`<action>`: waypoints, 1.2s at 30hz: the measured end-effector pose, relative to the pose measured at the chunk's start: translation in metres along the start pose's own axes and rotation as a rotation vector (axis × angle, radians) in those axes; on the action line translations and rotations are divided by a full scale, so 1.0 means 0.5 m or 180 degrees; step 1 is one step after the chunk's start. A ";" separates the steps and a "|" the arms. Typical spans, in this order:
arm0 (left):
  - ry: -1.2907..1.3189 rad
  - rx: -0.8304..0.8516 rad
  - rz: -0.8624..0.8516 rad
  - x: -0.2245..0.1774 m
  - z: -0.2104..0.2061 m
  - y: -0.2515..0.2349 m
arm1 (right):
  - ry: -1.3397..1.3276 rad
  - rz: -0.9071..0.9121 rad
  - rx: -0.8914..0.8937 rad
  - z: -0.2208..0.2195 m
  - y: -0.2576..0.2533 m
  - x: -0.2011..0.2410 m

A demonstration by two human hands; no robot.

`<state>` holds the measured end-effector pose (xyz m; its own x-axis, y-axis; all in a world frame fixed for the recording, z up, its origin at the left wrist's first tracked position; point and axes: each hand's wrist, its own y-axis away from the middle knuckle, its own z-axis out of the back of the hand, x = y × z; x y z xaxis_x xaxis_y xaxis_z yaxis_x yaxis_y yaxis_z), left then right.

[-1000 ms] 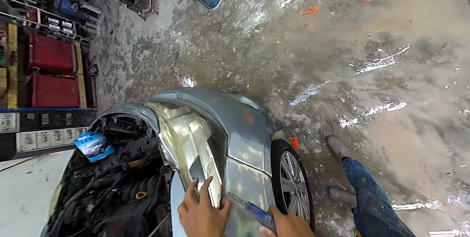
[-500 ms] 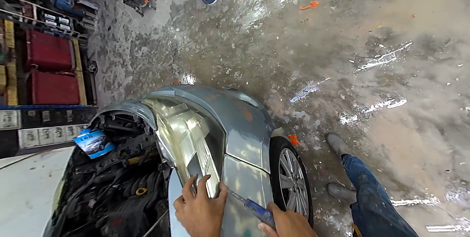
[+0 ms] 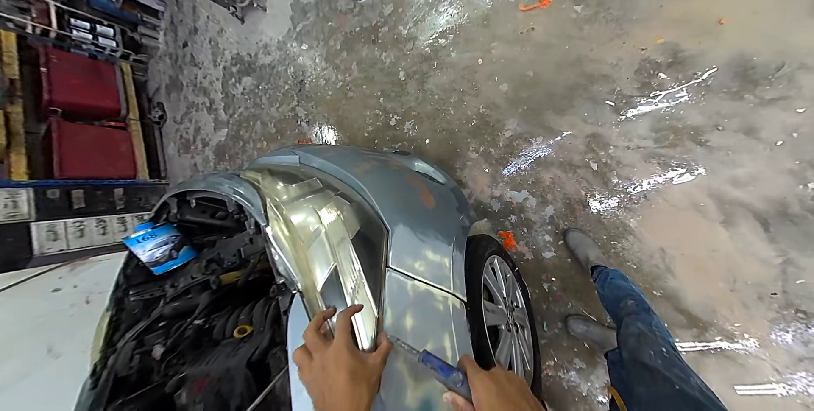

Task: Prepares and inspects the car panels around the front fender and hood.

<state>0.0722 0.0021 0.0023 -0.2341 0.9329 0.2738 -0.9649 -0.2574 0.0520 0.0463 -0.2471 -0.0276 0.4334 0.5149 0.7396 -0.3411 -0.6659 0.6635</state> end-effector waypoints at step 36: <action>0.0378 -0.0124 -0.0532 0.075 -0.014 0.020 | -0.0142 -0.0015 -0.0053 0.006 -0.006 -0.006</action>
<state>0.0532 0.0362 0.0062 -0.0804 0.9855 0.1493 -0.9948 -0.0887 0.0495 0.0486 -0.2482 -0.0322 0.4715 0.4932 0.7311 -0.3527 -0.6543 0.6689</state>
